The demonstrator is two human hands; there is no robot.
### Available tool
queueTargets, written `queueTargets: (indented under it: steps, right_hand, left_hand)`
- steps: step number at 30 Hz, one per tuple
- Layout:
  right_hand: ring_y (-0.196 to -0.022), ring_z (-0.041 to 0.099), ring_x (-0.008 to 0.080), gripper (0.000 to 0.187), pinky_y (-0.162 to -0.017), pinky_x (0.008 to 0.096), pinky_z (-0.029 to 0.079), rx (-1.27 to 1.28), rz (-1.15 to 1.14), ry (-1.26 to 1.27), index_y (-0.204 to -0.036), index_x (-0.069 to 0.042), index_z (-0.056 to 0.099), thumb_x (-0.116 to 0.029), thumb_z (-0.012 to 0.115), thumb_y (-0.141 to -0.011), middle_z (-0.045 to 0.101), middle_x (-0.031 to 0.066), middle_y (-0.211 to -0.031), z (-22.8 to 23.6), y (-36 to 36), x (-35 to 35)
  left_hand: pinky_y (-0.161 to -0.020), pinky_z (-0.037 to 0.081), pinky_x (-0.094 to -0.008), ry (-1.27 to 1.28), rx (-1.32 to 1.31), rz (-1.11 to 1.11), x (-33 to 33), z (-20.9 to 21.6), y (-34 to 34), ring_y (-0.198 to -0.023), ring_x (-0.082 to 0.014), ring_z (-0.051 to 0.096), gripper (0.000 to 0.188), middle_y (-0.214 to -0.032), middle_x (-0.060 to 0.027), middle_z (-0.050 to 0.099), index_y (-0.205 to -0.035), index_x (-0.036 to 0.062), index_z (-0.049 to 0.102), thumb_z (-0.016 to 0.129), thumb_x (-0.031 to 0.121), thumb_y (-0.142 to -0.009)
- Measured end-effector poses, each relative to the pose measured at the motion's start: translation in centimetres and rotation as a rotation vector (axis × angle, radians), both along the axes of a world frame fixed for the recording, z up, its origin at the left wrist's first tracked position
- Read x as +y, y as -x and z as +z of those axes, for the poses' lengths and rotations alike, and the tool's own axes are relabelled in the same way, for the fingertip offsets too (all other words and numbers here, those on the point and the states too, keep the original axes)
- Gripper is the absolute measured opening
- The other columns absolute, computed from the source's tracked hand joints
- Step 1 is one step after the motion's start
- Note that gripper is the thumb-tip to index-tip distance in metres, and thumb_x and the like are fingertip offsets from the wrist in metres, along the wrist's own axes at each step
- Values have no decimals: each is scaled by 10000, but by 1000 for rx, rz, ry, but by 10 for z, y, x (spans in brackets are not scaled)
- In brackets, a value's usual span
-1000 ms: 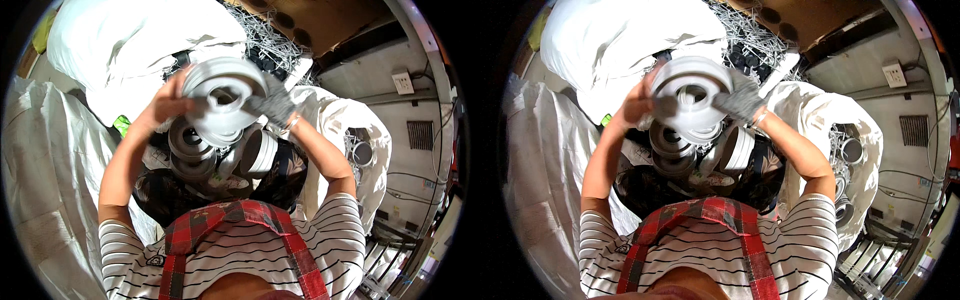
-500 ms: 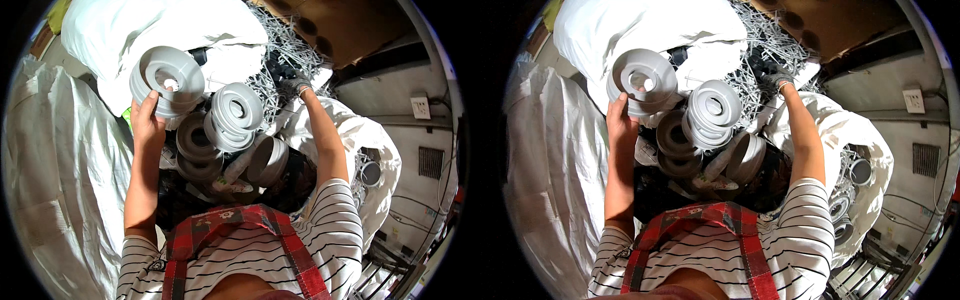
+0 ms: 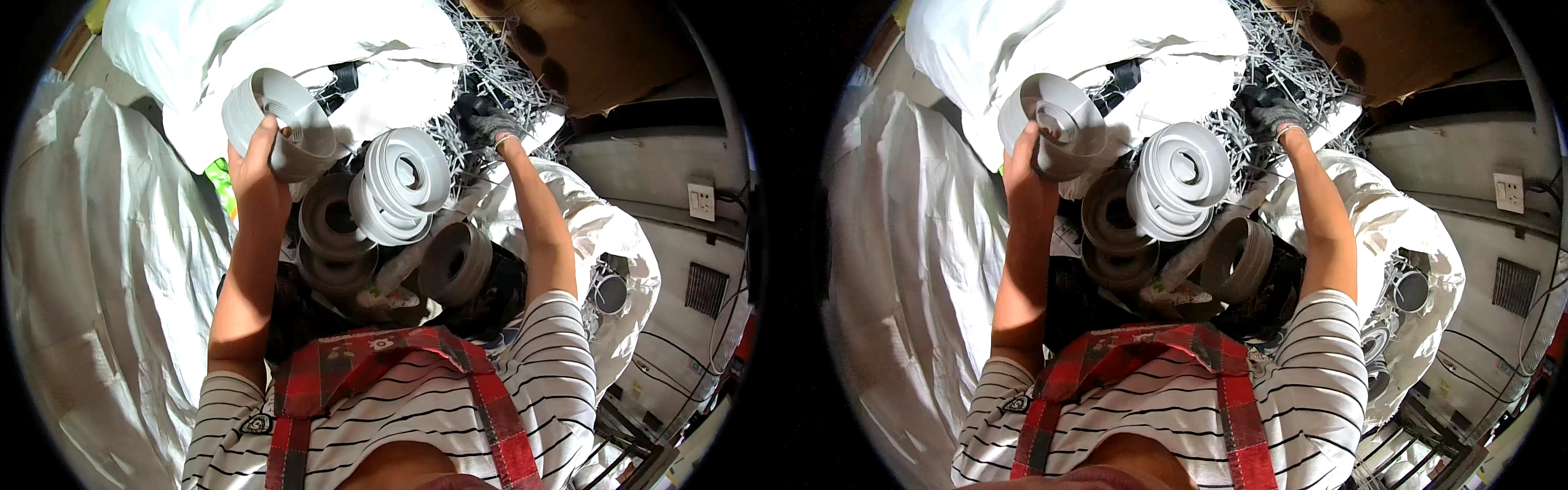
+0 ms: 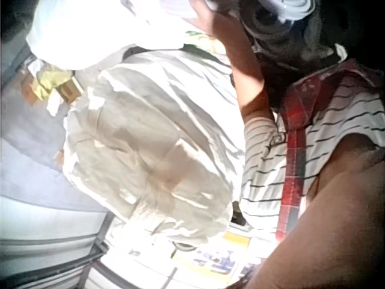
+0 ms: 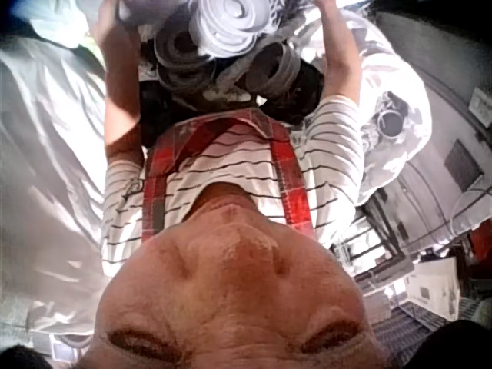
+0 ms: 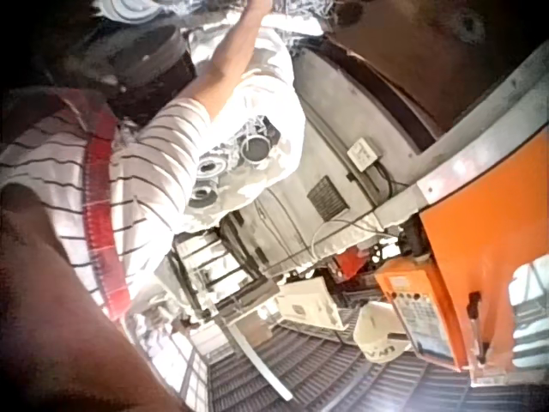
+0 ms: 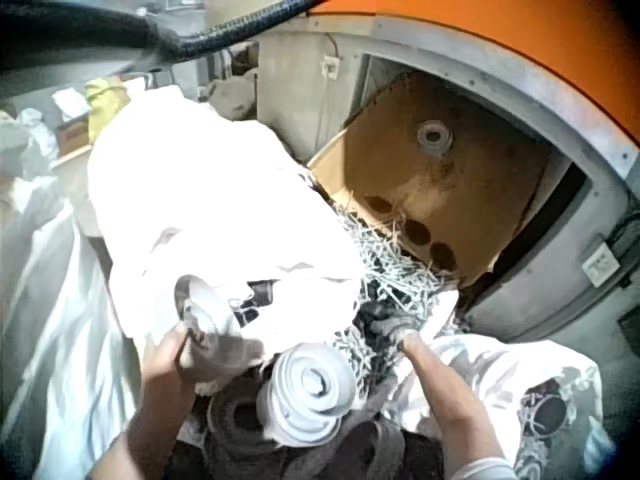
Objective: The person sits on the floor and sorts gray circular plastic parts from a large white sack. They pick up the parts one by one, inspect them, and place them into a stack or a separate pile.
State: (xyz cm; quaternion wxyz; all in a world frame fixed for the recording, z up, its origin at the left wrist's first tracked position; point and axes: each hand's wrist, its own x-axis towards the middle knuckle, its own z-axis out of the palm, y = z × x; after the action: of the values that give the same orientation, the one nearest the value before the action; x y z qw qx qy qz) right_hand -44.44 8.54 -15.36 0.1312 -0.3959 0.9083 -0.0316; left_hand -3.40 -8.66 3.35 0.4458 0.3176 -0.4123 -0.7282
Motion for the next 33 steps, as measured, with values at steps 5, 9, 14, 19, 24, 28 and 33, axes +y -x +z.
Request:
queueTargets:
  steps: [5,9,14,19,24,28,33]
  right_hand:
    - [-939,616,233,459,-860,339,453,-315,89,83,-1066,-146,646,-482,589,-759,671,77,-979,61,-111,-38]
    - [-865,629,287,473,-789,344,476,-461,-4,104,-977,-80,676,-467,636,-708,668,160,-891,119,-158,-27]
    - [-932,619,306,494,-839,364,475,-285,9,439,-1036,-72,649,-428,624,-694,653,164,-993,172,-206,-26]
    - [-896,608,344,413,-843,389,469,-53,125,704,-1018,-43,621,-295,614,-691,629,198,-988,194,-253,-29]
    - [-900,582,361,350,-828,416,458,-18,266,627,-978,-28,584,-285,592,-741,600,187,-973,182,-290,-35]
    - [-935,562,381,368,-861,432,431,-208,572,658,-1044,-92,578,-375,536,-811,581,216,-1002,188,-310,-36]
    - [-1022,540,380,526,-894,429,421,-380,388,590,-1103,0,540,-395,591,-758,565,253,-1097,173,-300,-46]
  left_hand:
    - [-896,406,-346,-51,-54,174,-7,-10,-20,-1027,-219,513,603,-1119,-125,529,-1237,-30,415,733,138,-753]
    - [-863,421,-319,101,-94,173,-4,-16,-40,-973,-197,527,543,-1084,-116,549,-1191,-25,442,731,134,-760]
    - [-824,438,-301,154,-225,202,-11,-33,-59,-920,-184,550,457,-1021,-97,581,-1130,-23,496,720,115,-756]
    - [-784,488,-314,15,2,-141,23,-1,-61,-852,-210,604,363,-959,-125,608,-1119,-55,513,645,97,-817]
    - [-933,448,-347,-275,50,-423,51,4,-47,-1021,-250,593,434,-1118,-198,589,-1190,-128,462,537,179,-892]
    - [-907,466,-369,-238,122,-401,46,-13,-51,-982,-230,590,392,-1080,-145,588,-1172,-75,465,571,164,-880]
    - [-893,467,-364,-85,-42,-474,46,-14,-49,-971,-217,590,387,-1080,-139,592,-1150,-75,490,585,172,-868]
